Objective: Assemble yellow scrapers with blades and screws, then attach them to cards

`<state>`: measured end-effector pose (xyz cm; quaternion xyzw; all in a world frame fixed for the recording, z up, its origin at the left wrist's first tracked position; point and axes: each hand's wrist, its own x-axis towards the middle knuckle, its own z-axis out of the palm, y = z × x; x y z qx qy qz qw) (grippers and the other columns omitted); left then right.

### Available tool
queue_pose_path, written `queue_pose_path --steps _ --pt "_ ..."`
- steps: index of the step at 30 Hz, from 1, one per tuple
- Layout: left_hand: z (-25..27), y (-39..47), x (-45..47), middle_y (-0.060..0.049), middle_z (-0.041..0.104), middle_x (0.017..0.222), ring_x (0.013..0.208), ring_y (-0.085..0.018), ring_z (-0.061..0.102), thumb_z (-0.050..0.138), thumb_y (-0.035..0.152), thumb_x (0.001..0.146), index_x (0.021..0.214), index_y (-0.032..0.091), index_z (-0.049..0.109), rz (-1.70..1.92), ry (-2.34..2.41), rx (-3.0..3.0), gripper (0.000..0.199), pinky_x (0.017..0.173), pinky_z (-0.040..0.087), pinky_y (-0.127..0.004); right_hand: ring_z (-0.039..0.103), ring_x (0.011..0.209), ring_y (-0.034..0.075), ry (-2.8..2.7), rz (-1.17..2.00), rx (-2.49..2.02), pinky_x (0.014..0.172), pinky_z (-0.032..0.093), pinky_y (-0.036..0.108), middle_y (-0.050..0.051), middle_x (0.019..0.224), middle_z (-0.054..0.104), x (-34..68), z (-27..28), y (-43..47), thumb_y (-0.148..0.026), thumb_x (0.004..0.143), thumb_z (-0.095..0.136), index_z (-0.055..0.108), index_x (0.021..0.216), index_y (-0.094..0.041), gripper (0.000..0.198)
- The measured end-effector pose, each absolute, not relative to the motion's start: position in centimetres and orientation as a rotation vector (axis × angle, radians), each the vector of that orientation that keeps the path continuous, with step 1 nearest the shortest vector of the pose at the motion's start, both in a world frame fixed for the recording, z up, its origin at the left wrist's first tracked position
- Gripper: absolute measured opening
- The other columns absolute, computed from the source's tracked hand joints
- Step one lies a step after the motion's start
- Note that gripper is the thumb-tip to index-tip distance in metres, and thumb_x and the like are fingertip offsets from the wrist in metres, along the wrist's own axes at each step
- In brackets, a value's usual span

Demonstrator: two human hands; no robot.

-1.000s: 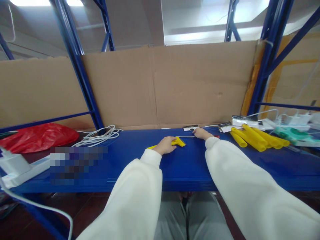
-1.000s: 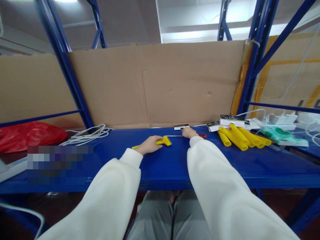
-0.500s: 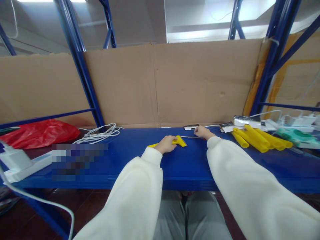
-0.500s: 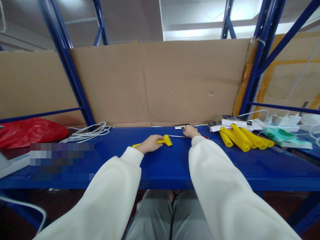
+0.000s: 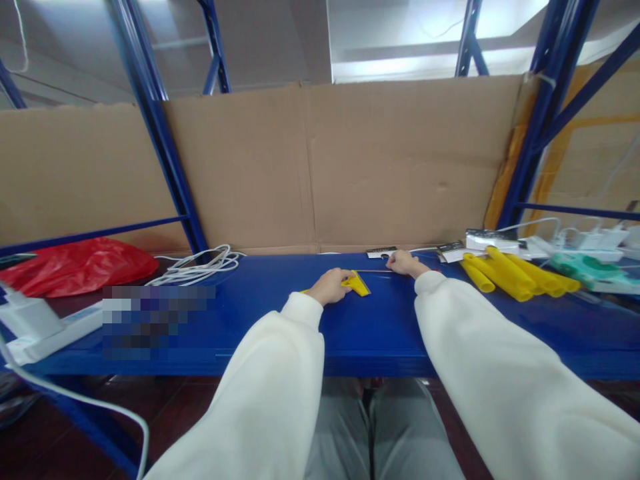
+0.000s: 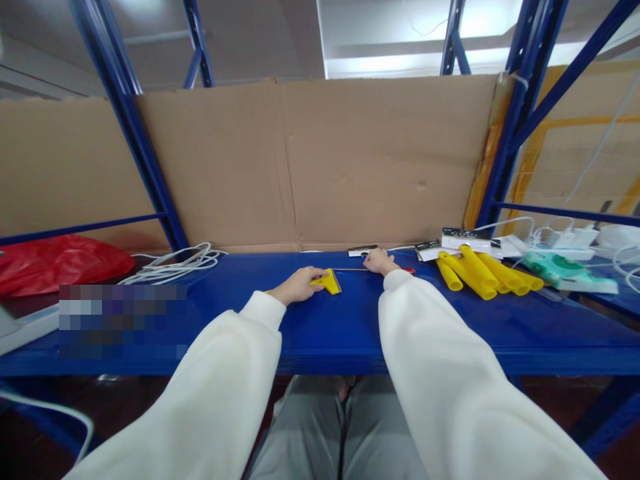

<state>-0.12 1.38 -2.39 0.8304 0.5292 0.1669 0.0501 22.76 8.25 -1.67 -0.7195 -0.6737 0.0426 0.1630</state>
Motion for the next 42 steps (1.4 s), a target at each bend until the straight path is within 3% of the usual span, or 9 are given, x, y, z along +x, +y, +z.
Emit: queue_pose_path --steps 7,13,21,29,42 --pt "-2.0 1.0 -0.2 -0.007 0.067 0.123 0.113 -0.023 0.062 0.061 0.020 0.084 0.126 0.023 0.063 0.627 1.604 2.480 0.042 0.100 0.046 -0.033 0.063 0.088 0.020 -2.041 0.316 -1.510 0.083 0.047 0.029 0.008 0.088 0.072 21.4 -1.8 7.5 -0.021 0.081 0.055 0.071 0.079 -0.014 0.017" --pt "-2.2 0.8 -0.4 -0.005 0.067 0.124 0.116 -0.023 0.061 0.059 0.018 0.085 0.127 0.026 0.063 0.627 1.587 2.508 0.043 0.102 0.043 -0.032 0.059 0.079 0.016 -2.138 0.572 -1.137 0.082 0.045 0.029 0.002 0.080 0.068 19.5 -2.0 5.8 -0.022 0.075 0.058 0.064 0.072 -0.016 0.009" --pt "-2.0 0.6 -0.3 -0.007 0.068 0.118 0.109 -0.023 0.063 0.055 0.022 0.087 0.126 0.029 0.064 0.518 1.609 2.613 0.040 0.096 0.045 -0.029 0.053 0.074 0.015 -2.091 0.798 -1.045 0.078 0.043 0.029 -0.002 0.070 0.057 19.0 -2.2 4.5 -0.027 0.071 0.060 0.057 0.067 -0.017 0.011" --pt "-2.0 0.7 -0.2 -0.011 0.064 0.107 0.102 -0.022 0.063 0.050 0.021 0.090 0.126 0.025 0.064 0.532 1.615 2.672 0.040 0.094 0.045 -0.028 0.054 0.073 0.014 -2.101 0.797 -0.987 0.077 0.043 0.030 -0.001 0.071 0.058 18.6 -2.4 4.1 -0.027 0.072 0.061 0.057 0.066 -0.017 0.012" --pt "-1.6 0.4 0.1 -0.009 0.064 0.104 0.100 -0.021 0.062 0.051 0.022 0.090 0.122 0.026 0.067 0.569 1.607 2.691 0.036 0.090 0.046 -0.027 0.057 0.081 0.016 -2.127 0.514 -1.014 0.084 0.043 0.029 0.001 0.076 0.060 18.1 -2.5 4.4 -0.018 0.071 0.061 0.061 0.058 -0.018 0.013"
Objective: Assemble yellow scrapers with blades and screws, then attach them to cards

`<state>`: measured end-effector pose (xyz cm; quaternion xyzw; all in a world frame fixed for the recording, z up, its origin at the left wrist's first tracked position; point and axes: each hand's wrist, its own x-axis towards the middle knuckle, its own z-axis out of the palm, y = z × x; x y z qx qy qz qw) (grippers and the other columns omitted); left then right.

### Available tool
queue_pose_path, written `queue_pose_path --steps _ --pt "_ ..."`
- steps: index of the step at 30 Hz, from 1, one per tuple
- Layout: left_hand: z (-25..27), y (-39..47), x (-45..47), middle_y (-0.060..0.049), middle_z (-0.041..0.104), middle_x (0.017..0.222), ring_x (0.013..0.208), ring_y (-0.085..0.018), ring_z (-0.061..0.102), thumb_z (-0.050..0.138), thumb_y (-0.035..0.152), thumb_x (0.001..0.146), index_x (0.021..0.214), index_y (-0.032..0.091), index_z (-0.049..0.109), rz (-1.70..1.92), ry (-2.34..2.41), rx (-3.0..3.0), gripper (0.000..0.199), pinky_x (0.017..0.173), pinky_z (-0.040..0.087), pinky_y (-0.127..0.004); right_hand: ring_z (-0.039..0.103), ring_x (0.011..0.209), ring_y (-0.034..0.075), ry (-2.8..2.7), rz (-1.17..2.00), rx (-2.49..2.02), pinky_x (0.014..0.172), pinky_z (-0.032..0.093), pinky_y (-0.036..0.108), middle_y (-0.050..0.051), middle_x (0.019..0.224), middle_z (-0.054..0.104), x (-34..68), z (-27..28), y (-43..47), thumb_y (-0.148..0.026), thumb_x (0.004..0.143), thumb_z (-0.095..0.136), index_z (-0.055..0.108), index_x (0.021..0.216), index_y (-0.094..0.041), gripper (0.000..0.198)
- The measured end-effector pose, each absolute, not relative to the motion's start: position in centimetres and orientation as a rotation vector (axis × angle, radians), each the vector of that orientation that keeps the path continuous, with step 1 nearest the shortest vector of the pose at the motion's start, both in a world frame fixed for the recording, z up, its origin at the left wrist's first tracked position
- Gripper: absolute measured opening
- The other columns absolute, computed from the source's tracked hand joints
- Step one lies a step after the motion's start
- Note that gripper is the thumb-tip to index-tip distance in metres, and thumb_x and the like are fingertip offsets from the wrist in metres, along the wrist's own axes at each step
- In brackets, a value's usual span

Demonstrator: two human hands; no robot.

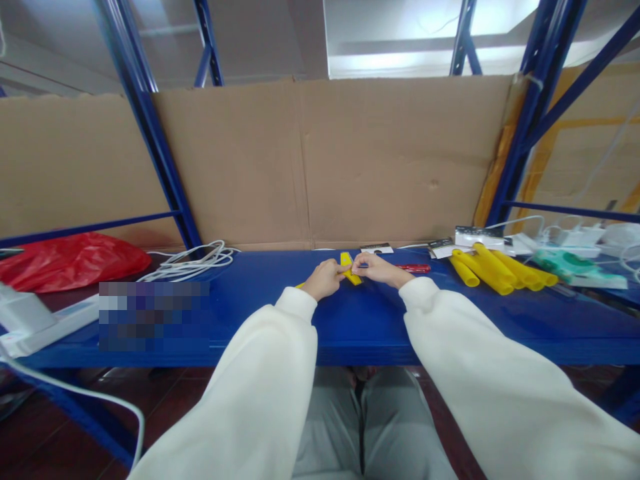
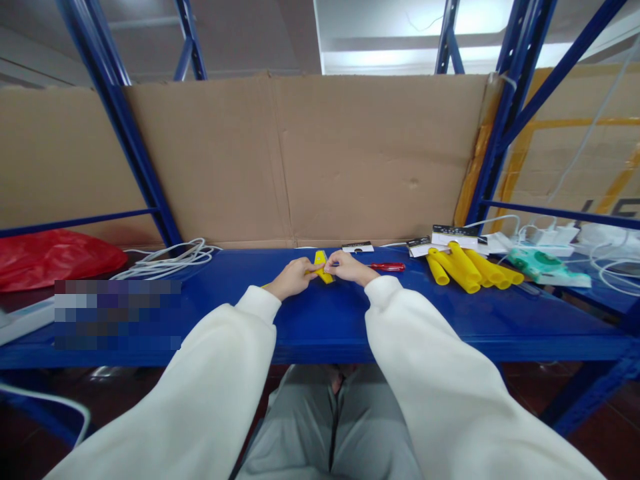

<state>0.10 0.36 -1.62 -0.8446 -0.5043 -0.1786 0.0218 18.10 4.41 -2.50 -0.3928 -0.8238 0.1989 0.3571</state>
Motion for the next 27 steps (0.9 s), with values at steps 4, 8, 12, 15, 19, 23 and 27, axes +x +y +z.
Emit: queue_pose_path --steps 4,8,12,15,19,23,27 --pt "-1.55 0.24 0.12 -0.008 0.065 0.104 0.100 -0.021 0.063 0.052 0.022 0.089 0.121 0.027 0.068 -0.570 -1.563 -2.615 0.036 0.089 0.046 -0.027 0.057 0.081 0.016 -2.131 0.477 -1.005 0.084 0.043 0.029 0.002 0.076 0.061 18.00 -2.51 4.33 -0.018 0.071 0.062 0.063 0.058 -0.018 0.013" --pt "-1.66 0.32 0.10 -0.008 0.066 0.103 0.099 -0.021 0.063 0.053 0.021 0.089 0.119 0.027 0.069 -0.590 -1.549 -2.614 0.035 0.088 0.047 -0.027 0.055 0.078 0.015 -2.143 0.466 -0.990 0.081 0.043 0.029 0.001 0.074 0.059 18.00 -2.59 4.47 -0.020 0.070 0.064 0.064 0.058 -0.017 0.012" --pt "-1.78 0.47 0.08 -0.008 0.067 0.101 0.097 -0.021 0.064 0.055 0.021 0.088 0.117 0.027 0.070 -0.581 -1.532 -2.600 0.033 0.086 0.047 -0.027 0.055 0.076 0.016 -2.153 0.467 -0.947 0.080 0.043 0.029 0.001 0.072 0.059 18.17 -2.80 4.94 -0.023 0.068 0.066 0.064 0.058 -0.018 0.012" --pt "-1.85 0.57 0.05 -0.007 0.068 0.100 0.095 -0.020 0.064 0.056 0.021 0.087 0.116 0.027 0.071 -0.592 -1.520 -2.601 0.033 0.085 0.047 -0.027 0.056 0.077 0.017 -2.143 0.497 -0.926 0.080 0.043 0.030 0.001 0.072 0.060 18.28 -2.94 5.19 -0.025 0.067 0.068 0.065 0.058 -0.018 0.012" --pt "-1.91 0.64 0.00 -0.007 0.069 0.100 0.095 -0.020 0.065 0.057 0.020 0.087 0.116 0.027 0.071 -0.613 -1.514 -2.599 0.034 0.084 0.048 -0.026 0.057 0.078 0.017 -2.107 0.607 -0.942 0.081 0.044 0.031 0.001 0.072 0.060 18.24 -3.03 5.05 -0.025 0.066 0.068 0.062 0.059 -0.018 0.011" --pt "-1.91 0.65 0.00 -0.007 0.069 0.100 0.093 -0.020 0.065 0.058 0.019 0.086 0.116 0.026 0.071 -0.641 -1.507 -2.600 0.034 0.084 0.048 -0.026 0.056 0.076 0.015 -1.987 0.749 -1.004 0.079 0.045 0.031 -0.002 0.074 0.058 18.05 -3.11 4.59 -0.022 0.062 0.070 0.057 0.065 -0.019 0.013" --pt "-1.85 0.65 0.03 -0.009 0.070 0.102 0.094 -0.020 0.065 0.057 0.018 0.086 0.116 0.024 0.071 -0.653 -1.498 -2.625 0.033 0.084 0.048 -0.026 0.054 0.079 0.014 -1.876 0.808 -1.051 0.080 0.045 0.031 -0.003 0.079 0.056 17.92 -3.24 4.35 -0.018 0.058 0.073 0.053 0.072 -0.020 0.024"
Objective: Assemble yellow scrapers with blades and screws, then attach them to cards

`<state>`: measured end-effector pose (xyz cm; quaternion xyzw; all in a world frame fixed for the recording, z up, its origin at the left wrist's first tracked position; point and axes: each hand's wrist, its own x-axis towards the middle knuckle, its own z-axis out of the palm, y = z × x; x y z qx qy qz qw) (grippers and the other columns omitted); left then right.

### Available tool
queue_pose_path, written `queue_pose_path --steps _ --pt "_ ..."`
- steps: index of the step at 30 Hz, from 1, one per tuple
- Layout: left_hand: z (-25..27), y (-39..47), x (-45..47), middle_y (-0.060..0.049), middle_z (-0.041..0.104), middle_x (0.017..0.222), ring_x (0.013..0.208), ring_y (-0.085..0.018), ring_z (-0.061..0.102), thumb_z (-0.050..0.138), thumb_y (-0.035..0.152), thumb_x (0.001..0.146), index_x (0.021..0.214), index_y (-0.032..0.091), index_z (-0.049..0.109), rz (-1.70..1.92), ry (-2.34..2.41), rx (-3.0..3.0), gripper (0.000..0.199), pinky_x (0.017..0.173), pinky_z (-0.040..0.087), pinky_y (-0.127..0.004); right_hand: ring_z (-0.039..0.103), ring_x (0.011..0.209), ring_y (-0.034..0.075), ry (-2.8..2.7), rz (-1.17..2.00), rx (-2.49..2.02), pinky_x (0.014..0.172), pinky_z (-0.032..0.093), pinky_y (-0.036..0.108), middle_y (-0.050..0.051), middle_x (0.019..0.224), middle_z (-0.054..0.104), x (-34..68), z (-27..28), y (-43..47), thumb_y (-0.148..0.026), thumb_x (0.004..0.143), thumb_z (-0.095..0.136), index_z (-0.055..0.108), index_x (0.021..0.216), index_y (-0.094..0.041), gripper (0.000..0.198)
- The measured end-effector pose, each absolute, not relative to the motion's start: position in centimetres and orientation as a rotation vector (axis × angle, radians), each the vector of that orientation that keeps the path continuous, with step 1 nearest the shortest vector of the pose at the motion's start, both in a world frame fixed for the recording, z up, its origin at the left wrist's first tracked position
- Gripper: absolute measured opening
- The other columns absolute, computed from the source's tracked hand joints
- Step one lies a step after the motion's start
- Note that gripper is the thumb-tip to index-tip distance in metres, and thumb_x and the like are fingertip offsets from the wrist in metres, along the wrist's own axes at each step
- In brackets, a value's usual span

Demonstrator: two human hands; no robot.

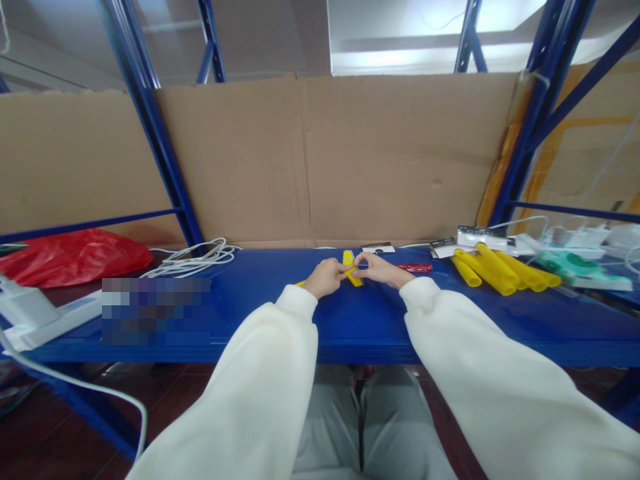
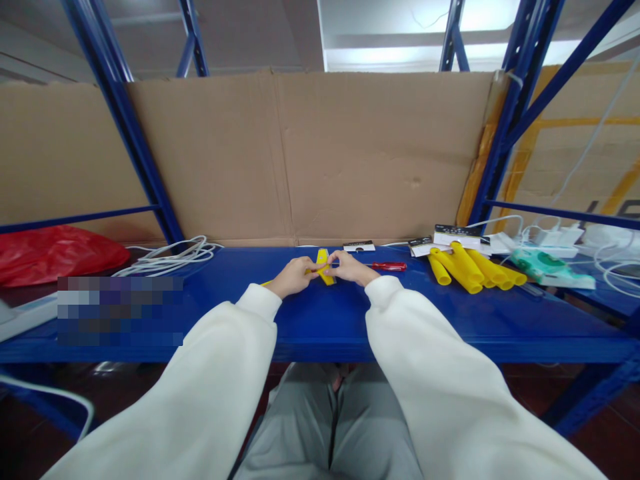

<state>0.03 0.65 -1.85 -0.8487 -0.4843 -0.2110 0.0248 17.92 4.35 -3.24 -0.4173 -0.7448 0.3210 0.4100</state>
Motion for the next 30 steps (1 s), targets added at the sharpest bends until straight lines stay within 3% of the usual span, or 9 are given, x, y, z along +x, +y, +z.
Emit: queue_pose_path --steps 11,18,30 --pt "-1.95 1.00 -0.22 -0.007 0.070 0.098 0.089 -0.018 0.065 0.058 0.019 0.085 0.114 0.026 0.072 -0.696 -1.416 -2.690 0.033 0.082 0.048 -0.025 0.058 0.069 0.011 -1.819 1.251 -0.872 0.069 0.046 0.027 -0.006 0.071 0.058 18.62 -3.55 4.26 -0.025 0.055 0.083 0.047 0.077 -0.021 0.043" --pt "-2.06 1.20 -0.32 -0.006 0.070 0.094 0.084 -0.017 0.064 0.058 0.019 0.085 0.114 0.026 0.072 -0.688 -1.354 -2.726 0.033 0.080 0.047 -0.024 0.054 0.063 0.010 -1.865 1.264 -0.833 0.062 0.042 0.025 -0.008 0.065 0.056 18.86 -3.20 4.13 -0.034 0.050 0.086 0.047 0.074 -0.021 0.048" --pt "-1.88 1.00 -0.29 -0.006 0.070 0.095 0.085 -0.017 0.064 0.057 0.019 0.085 0.115 0.026 0.071 -0.671 -1.333 -2.739 0.034 0.081 0.047 -0.025 0.049 0.059 0.009 -1.845 1.316 -0.864 0.057 0.036 0.023 -0.008 0.062 0.052 18.65 -2.75 3.63 -0.032 0.049 0.086 0.044 0.069 -0.020 0.047"
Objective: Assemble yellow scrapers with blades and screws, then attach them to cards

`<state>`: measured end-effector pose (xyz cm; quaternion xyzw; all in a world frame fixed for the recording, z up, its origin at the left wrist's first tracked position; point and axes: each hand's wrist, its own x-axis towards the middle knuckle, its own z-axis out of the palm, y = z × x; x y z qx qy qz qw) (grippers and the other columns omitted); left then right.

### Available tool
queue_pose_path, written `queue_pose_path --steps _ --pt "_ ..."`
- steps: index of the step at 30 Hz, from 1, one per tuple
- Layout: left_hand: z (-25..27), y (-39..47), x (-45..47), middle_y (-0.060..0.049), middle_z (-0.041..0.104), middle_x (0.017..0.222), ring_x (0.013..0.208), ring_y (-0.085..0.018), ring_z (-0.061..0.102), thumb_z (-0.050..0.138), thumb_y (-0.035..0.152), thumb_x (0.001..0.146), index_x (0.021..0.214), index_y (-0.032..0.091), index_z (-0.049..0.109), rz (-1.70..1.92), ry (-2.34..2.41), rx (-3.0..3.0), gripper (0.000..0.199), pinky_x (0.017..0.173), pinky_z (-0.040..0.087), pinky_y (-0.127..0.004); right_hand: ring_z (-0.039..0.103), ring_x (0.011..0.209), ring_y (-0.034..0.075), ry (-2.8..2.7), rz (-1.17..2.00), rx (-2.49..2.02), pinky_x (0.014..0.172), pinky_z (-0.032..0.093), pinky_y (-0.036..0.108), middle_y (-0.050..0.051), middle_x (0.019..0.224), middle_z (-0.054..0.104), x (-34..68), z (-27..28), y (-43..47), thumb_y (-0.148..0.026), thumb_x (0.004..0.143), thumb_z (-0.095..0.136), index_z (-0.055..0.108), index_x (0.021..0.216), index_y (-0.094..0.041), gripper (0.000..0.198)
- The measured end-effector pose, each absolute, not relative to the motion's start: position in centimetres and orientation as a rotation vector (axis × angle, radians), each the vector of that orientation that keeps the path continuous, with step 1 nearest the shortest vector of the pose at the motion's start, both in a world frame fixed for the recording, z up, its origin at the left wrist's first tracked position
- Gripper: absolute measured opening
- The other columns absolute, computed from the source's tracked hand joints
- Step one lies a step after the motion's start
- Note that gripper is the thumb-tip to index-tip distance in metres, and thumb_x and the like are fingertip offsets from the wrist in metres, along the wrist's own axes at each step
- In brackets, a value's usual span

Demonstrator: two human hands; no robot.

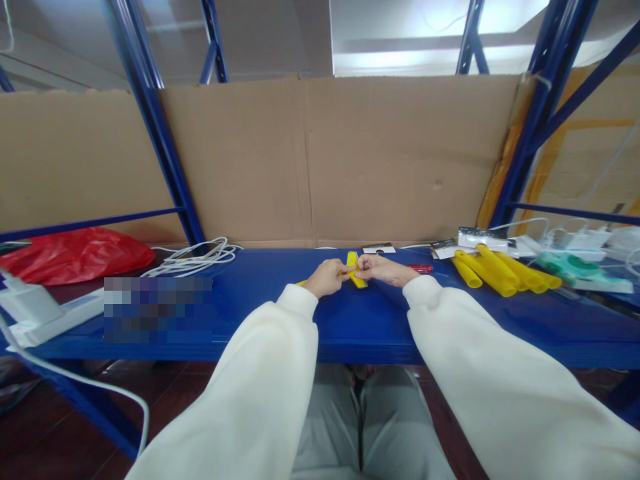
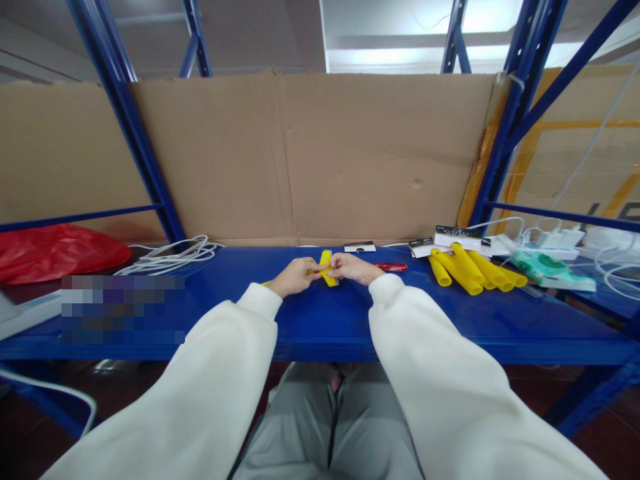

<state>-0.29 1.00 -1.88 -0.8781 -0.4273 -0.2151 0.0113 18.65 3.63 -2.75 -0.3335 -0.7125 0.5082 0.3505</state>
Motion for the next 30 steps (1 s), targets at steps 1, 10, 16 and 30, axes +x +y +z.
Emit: queue_pose_path --steps 1,10,16,30 --pt "-1.88 0.97 -0.29 -0.006 0.070 0.096 0.085 -0.017 0.064 0.057 0.018 0.085 0.116 0.026 0.071 -0.676 -1.333 -2.737 0.035 0.082 0.047 -0.025 0.050 0.059 0.009 -1.839 1.315 -0.870 0.057 0.036 0.023 -0.008 0.062 0.052 18.60 -2.74 3.57 -0.032 0.049 0.085 0.044 0.069 -0.020 0.047" --pt "-1.95 0.93 -0.20 -0.007 0.074 0.101 0.089 -0.018 0.066 0.060 0.019 0.084 0.116 0.024 0.070 -0.760 -1.456 -2.661 0.035 0.084 0.049 -0.026 0.053 0.059 0.009 -1.782 1.247 -0.926 0.055 0.040 0.022 -0.006 0.064 0.058 18.50 -2.58 3.10 -0.027 0.064 0.077 0.051 0.074 -0.020 0.028" --pt "-1.90 0.84 -0.26 -0.007 0.069 0.118 0.107 -0.020 0.064 0.063 0.018 0.083 0.116 0.025 0.070 -0.826 -1.465 -2.618 0.035 0.095 0.046 -0.029 0.058 0.053 0.012 -1.665 1.306 -0.952 0.052 0.043 0.024 -0.004 0.061 0.063 18.20 -2.32 2.91 -0.017 0.071 0.071 0.049 0.082 -0.021 0.025" --pt "-1.79 0.57 -0.46 -0.002 0.063 0.130 0.115 -0.023 0.061 0.066 0.014 0.080 0.118 0.034 0.069 -0.717 -1.466 -2.626 0.043 0.102 0.045 -0.034 0.060 0.052 0.013 -1.461 1.327 -0.948 0.056 0.050 0.026 -0.003 0.060 0.062 18.08 -2.61 3.57 -0.009 0.073 0.068 0.049 0.081 -0.022 0.024"
